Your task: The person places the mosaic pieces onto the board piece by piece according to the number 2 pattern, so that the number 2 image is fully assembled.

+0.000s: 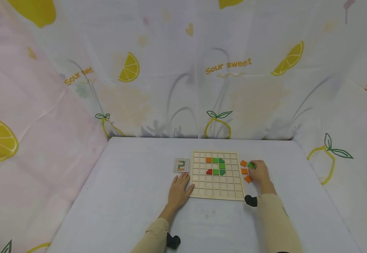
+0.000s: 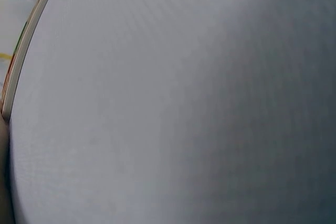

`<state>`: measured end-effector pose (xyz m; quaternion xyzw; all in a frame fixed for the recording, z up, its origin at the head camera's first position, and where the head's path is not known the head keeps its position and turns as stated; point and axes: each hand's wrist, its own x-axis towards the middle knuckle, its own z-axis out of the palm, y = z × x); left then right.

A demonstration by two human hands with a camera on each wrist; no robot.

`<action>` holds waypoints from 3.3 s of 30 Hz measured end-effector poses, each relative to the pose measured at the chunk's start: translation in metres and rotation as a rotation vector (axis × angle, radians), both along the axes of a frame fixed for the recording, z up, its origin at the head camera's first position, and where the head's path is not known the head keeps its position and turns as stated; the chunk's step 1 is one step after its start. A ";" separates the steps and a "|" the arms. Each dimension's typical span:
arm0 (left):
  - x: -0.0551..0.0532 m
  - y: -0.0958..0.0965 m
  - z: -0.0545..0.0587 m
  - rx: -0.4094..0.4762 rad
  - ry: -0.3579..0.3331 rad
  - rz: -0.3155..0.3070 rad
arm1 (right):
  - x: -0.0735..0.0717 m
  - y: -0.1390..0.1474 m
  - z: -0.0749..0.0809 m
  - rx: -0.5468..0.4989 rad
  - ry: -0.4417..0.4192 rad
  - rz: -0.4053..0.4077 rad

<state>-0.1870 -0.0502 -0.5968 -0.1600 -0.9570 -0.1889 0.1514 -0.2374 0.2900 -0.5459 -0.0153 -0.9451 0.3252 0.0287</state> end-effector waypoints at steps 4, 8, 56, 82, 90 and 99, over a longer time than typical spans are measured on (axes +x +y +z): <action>0.000 0.000 0.001 0.013 -0.007 -0.003 | 0.002 0.001 0.002 -0.009 -0.025 -0.012; 0.000 0.000 0.001 0.009 -0.004 -0.004 | 0.003 0.000 0.002 -0.037 -0.063 -0.063; 0.000 0.001 0.001 -0.005 0.004 -0.012 | 0.030 -0.123 -0.016 -0.124 0.163 0.283; 0.001 0.000 0.002 -0.021 -0.020 -0.017 | 0.030 -0.132 -0.034 -0.115 0.418 0.341; 0.002 -0.001 0.004 -0.007 -0.007 -0.023 | 0.035 -0.138 -0.038 -0.059 0.484 0.316; 0.001 0.000 0.001 -0.015 0.032 -0.021 | 0.037 -0.138 -0.030 -0.113 0.398 0.322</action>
